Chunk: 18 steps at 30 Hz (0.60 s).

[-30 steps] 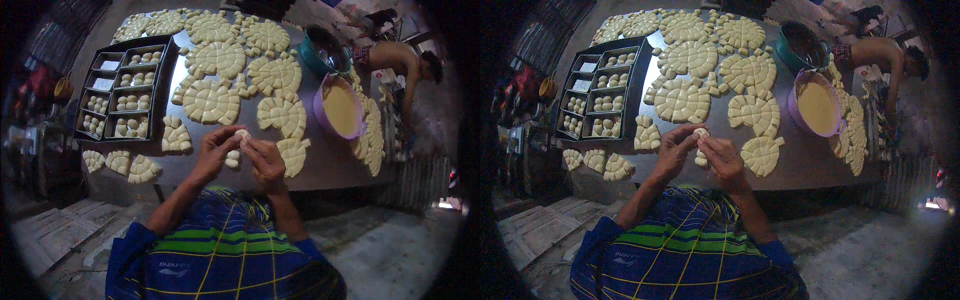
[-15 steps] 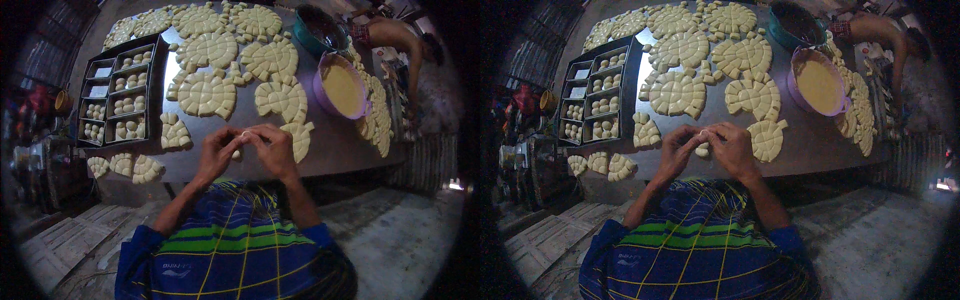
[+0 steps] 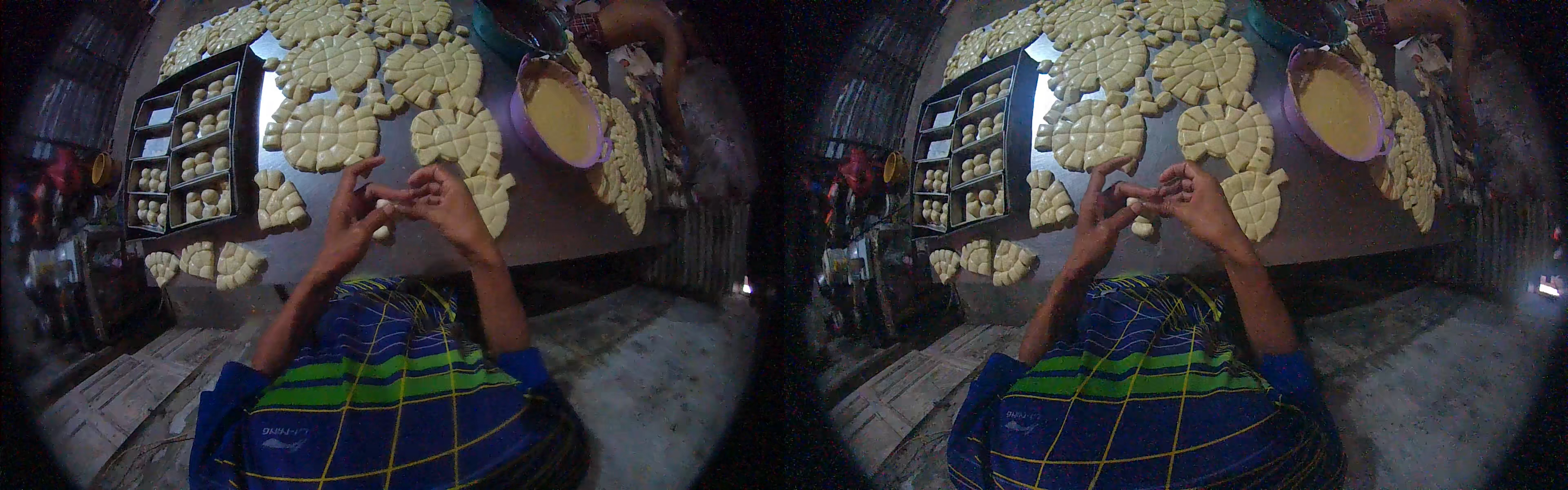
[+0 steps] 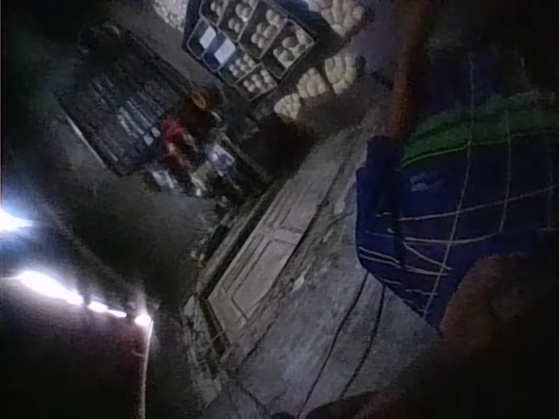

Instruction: The person prepares pieces of dough by adding a dark filling from a bowl, rolling them into spheres by hand, and arranging them into metal baking tins.

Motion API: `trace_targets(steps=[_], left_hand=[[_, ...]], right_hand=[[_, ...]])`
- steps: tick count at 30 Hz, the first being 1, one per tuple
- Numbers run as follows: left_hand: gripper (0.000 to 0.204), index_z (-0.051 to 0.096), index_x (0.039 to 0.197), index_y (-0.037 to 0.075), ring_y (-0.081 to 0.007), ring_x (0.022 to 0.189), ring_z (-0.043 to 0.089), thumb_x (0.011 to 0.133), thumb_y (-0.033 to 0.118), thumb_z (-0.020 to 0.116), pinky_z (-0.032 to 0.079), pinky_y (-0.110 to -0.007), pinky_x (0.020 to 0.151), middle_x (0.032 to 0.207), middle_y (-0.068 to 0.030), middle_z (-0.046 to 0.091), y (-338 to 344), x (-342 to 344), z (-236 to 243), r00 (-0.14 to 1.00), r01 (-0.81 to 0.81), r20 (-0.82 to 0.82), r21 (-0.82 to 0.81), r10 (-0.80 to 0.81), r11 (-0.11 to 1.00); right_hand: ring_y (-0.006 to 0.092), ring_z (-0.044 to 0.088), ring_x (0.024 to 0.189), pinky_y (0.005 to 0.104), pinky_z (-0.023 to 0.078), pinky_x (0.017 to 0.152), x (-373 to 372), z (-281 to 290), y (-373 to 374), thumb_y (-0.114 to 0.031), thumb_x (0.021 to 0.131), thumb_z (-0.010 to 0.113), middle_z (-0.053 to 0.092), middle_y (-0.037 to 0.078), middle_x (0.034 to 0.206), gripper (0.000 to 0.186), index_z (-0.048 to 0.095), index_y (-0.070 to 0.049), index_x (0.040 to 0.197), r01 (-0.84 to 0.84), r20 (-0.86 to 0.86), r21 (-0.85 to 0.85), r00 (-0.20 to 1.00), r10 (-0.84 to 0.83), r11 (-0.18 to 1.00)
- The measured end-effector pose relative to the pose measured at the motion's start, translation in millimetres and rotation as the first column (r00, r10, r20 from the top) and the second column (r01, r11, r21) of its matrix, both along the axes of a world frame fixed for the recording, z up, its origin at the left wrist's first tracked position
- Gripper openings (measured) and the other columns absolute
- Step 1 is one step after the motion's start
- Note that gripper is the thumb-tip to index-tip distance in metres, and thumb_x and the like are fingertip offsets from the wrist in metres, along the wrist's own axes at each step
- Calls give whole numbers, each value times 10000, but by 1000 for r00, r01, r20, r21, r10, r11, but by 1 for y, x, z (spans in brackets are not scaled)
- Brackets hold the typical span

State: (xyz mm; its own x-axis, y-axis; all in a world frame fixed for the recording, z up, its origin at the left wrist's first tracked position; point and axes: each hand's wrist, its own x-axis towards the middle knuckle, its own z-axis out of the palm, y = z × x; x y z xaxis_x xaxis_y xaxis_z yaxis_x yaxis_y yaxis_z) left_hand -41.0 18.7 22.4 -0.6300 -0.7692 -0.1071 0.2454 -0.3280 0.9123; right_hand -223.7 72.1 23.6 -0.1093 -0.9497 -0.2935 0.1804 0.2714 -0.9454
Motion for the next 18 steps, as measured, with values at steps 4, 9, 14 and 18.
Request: trace_targets(steps=[4, 9, 14, 18], left_hand=[[825, 237, 1497, 95, -262, 1090, 629, 806, -42, 666, 524, -416, 951, 1127, -169, 650, -4, 0, -19, 984, 99, -157, 123, -79, 987], [848, 247, 1502, 87, -280, 1228, 549, 785, -29, 685, 432, -437, 1049, 1268, -184, 598, -8, 2, -30, 975, -31, -216, 95, 51, 995], [634, 413, 1402, 43, -273, 1243, 527, 827, 31, 680, 402, -428, 1079, 1297, -178, 566, -30, 39, -40, 961, -255, -75, 141, 267, 957], [521, 479, 1342, 28, -245, 1168, 560, 852, 37, 657, 437, -398, 1030, 1233, -139, 580, -30, 63, -52, 946, -325, 51, 151, 321, 934]], right_hand=[[131, 661, 921, 299, 555, 803, -2, -13, 7, 21, 836, 702, 695, 95, 1047, 369, 612, 24, 1194, -92, -39, -48, 995, 90, 995], [229, 674, 912, 326, 541, 812, -4, -47, 27, -42, 845, 687, 703, 92, 1019, 279, 668, 11, 1119, -120, -386, -109, 920, 69, 987], [324, 621, 916, 381, 531, 809, 4, -110, 39, -28, 799, 659, 676, 114, 966, 248, 686, -26, 1046, -278, -874, -361, 434, -219, 890], [331, 627, 970, 423, 532, 817, 18, -138, 50, -34, 819, 648, 656, 127, 1030, 262, 663, -51, 1080, -328, -919, -292, 355, -169, 899]])
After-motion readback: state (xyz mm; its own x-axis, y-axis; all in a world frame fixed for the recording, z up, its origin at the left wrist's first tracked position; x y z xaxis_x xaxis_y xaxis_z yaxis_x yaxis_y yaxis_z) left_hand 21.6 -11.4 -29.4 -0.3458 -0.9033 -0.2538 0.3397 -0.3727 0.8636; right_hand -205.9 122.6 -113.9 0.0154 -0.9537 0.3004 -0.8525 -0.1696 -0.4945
